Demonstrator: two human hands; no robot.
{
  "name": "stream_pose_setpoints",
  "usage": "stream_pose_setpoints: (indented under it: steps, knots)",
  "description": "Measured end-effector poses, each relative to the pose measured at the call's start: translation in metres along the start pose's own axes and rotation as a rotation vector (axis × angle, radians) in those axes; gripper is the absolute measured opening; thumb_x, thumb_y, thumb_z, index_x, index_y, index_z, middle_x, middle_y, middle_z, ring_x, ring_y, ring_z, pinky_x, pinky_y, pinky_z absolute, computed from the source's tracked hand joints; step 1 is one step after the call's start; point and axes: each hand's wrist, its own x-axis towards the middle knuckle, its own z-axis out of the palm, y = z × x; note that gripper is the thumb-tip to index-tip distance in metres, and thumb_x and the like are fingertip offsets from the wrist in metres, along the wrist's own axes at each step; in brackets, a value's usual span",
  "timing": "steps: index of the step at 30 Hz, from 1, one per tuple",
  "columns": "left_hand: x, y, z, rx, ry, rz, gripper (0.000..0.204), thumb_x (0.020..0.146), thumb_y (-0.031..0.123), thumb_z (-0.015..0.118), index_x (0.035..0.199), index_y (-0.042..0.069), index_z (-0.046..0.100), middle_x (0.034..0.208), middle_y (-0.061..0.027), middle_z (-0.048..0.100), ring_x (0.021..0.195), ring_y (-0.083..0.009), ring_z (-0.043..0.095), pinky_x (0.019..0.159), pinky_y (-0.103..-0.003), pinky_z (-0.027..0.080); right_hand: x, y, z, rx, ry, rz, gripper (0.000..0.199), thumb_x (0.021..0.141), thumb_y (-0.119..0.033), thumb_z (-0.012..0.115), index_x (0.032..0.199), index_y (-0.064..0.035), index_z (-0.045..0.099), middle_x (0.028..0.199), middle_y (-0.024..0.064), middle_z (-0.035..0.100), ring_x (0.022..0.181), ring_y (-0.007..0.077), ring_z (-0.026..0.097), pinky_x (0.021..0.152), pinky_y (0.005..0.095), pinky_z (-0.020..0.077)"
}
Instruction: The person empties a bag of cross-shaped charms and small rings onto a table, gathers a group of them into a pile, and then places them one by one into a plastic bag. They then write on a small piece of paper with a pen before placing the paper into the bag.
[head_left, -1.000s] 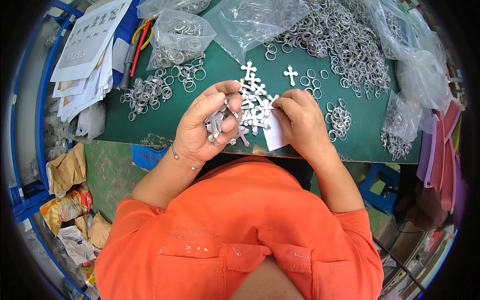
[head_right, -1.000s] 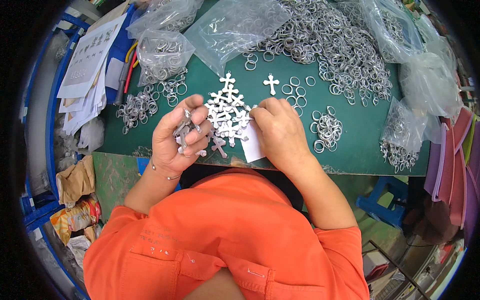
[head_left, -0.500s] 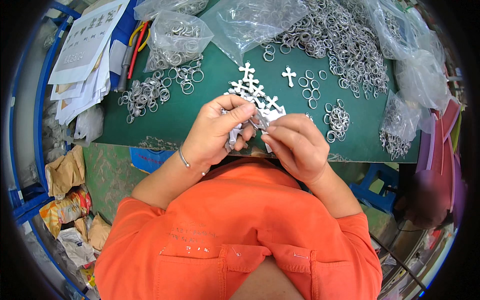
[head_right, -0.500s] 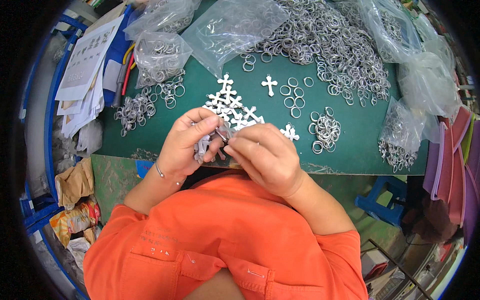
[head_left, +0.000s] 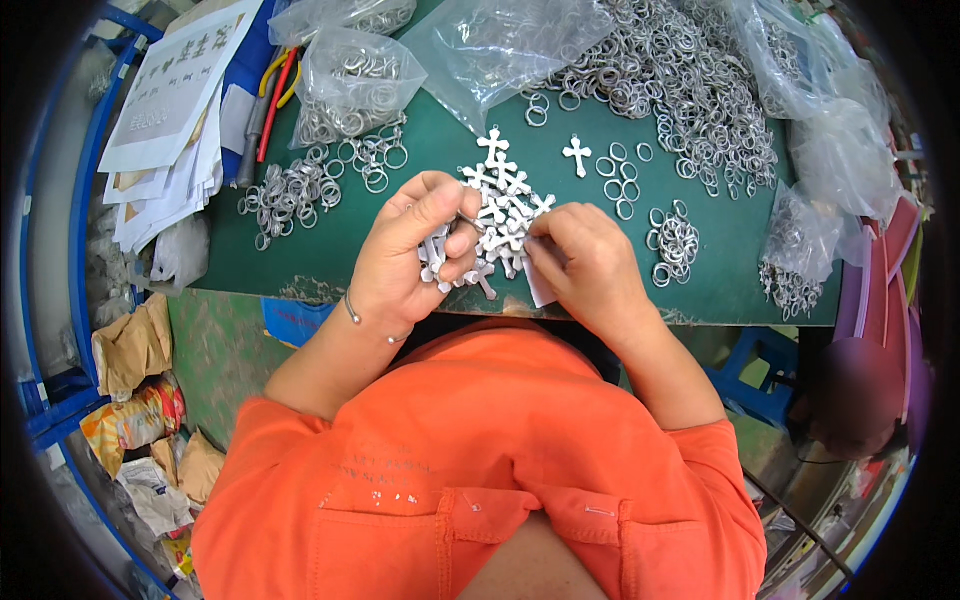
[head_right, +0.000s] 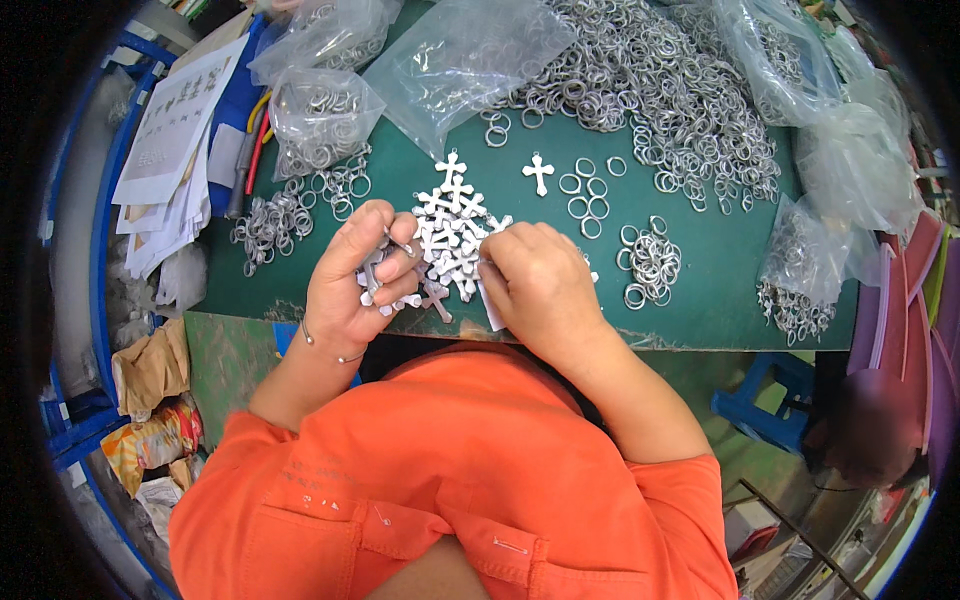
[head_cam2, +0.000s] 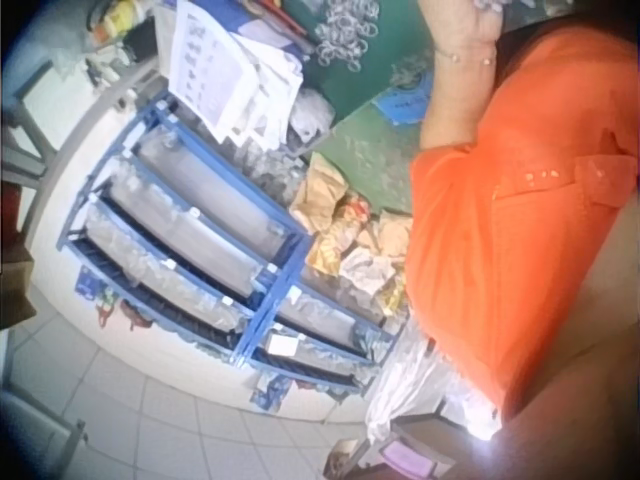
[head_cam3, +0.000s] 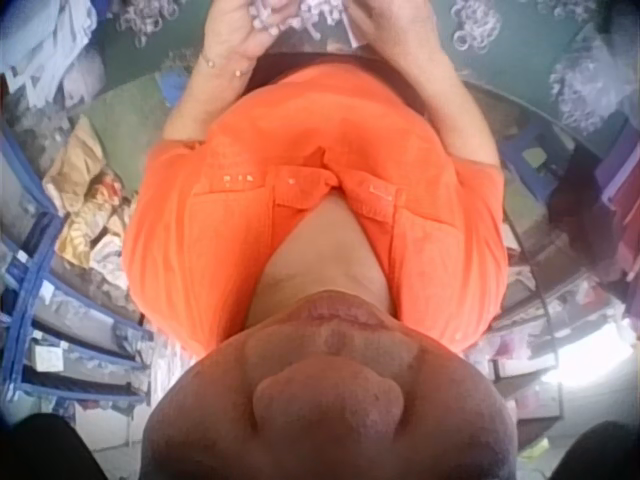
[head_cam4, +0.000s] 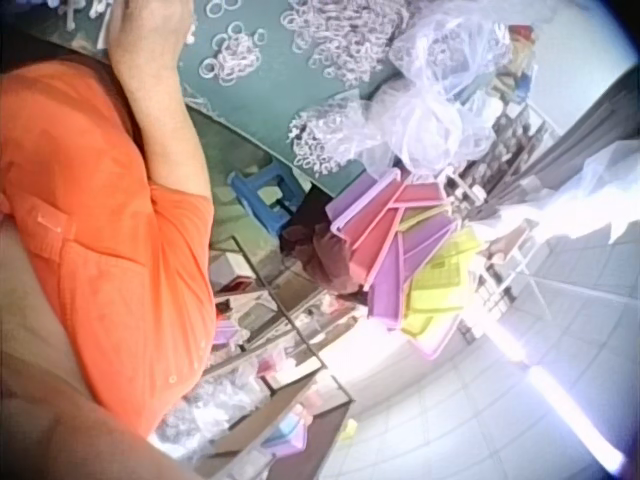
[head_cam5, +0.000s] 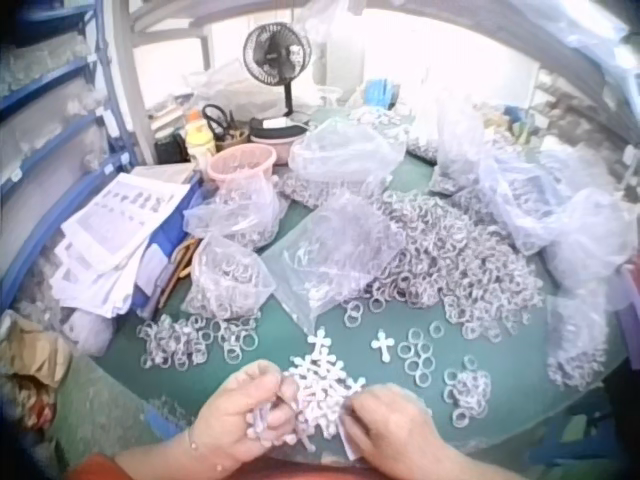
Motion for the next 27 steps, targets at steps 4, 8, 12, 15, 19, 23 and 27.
stream_pose_setpoints:
  steps: [4,8,12,15,19,23,27]
  knots:
    - [-0.003,0.004,0.006,0.182,0.135,-0.034,0.010,0.091,0.010,0.063,0.087,0.005,0.055,0.081,-0.0079,0.060,0.057,-0.0095,0.055,0.039,-0.021,0.041,0.005,-0.005,-0.013,0.241,-0.008,0.243,0.007,0.074,-0.001,0.068,0.078,-0.0012,0.063,0.076,0.0099,0.062,0.064,0.0244,0.063,0.058,0.0323,0.0509]
    - [0.000,0.002,0.006,0.232,0.142,-0.116,0.015,0.091,0.015,0.064,0.090,0.003,0.056,0.080,-0.0062,0.061,0.056,-0.0083,0.054,0.038,-0.020,0.040,0.014,-0.009,-0.024,0.430,0.209,0.290,0.005,0.079,0.002,0.068,0.083,0.0020,0.065,0.075,0.0068,0.065,0.068,0.0116,0.065,0.059,0.0232,0.0527]
    - [0.002,0.001,0.011,0.291,0.116,-0.170,0.020,0.095,0.019,0.057,0.101,0.000,0.057,0.087,-0.0053,0.059,0.058,-0.0062,0.052,0.040,-0.019,0.038,0.020,-0.019,-0.020,0.768,0.268,0.322,0.006,0.084,0.001,0.067,0.089,0.0041,0.065,0.081,0.0068,0.066,0.072,0.0122,0.066,0.065,0.0226,0.0545]
    - [0.003,0.001,0.009,0.240,0.042,-0.144,0.021,0.096,0.020,0.056,0.100,0.000,0.058,0.087,-0.0052,0.058,0.058,-0.0066,0.052,0.040,-0.019,0.038,0.025,-0.025,-0.018,0.979,0.219,0.414,0.009,0.087,-0.001,0.065,0.094,0.0047,0.064,0.085,0.0066,0.067,0.075,0.0116,0.065,0.066,0.0223,0.0542]
    - [0.004,0.003,0.012,0.208,0.079,-0.036,0.018,0.097,0.019,0.054,0.097,0.001,0.058,0.081,-0.0055,0.058,0.054,-0.0078,0.051,0.039,-0.020,0.036,0.031,-0.021,-0.018,1.037,0.089,0.424,0.010,0.090,-0.005,0.063,0.094,0.0035,0.065,0.086,0.0055,0.067,0.073,0.0096,0.063,0.064,0.0218,0.0511]
    - [0.005,0.004,0.009,0.223,0.091,-0.029,0.019,0.097,0.021,0.054,0.096,0.003,0.058,0.072,-0.0065,0.058,0.049,-0.0091,0.049,0.039,-0.021,0.036,0.080,0.018,-0.034,0.230,0.267,0.051,0.016,0.084,-0.013,0.067,0.096,-0.0022,0.066,0.091,0.0105,0.065,0.080,0.0203,0.062,0.067,0.0288,0.0490]
    - [0.007,0.008,0.000,0.129,-0.011,-0.052,0.021,0.097,0.023,0.054,0.096,0.002,0.059,0.076,-0.0081,0.061,0.052,-0.0096,0.052,0.039,-0.022,0.038,0.145,0.086,-0.041,-0.346,0.341,0.048,0.042,0.080,-0.025,0.071,0.110,0.0022,0.062,0.110,0.0202,0.060,0.104,0.0338,0.057,0.090,0.0417,0.0429]
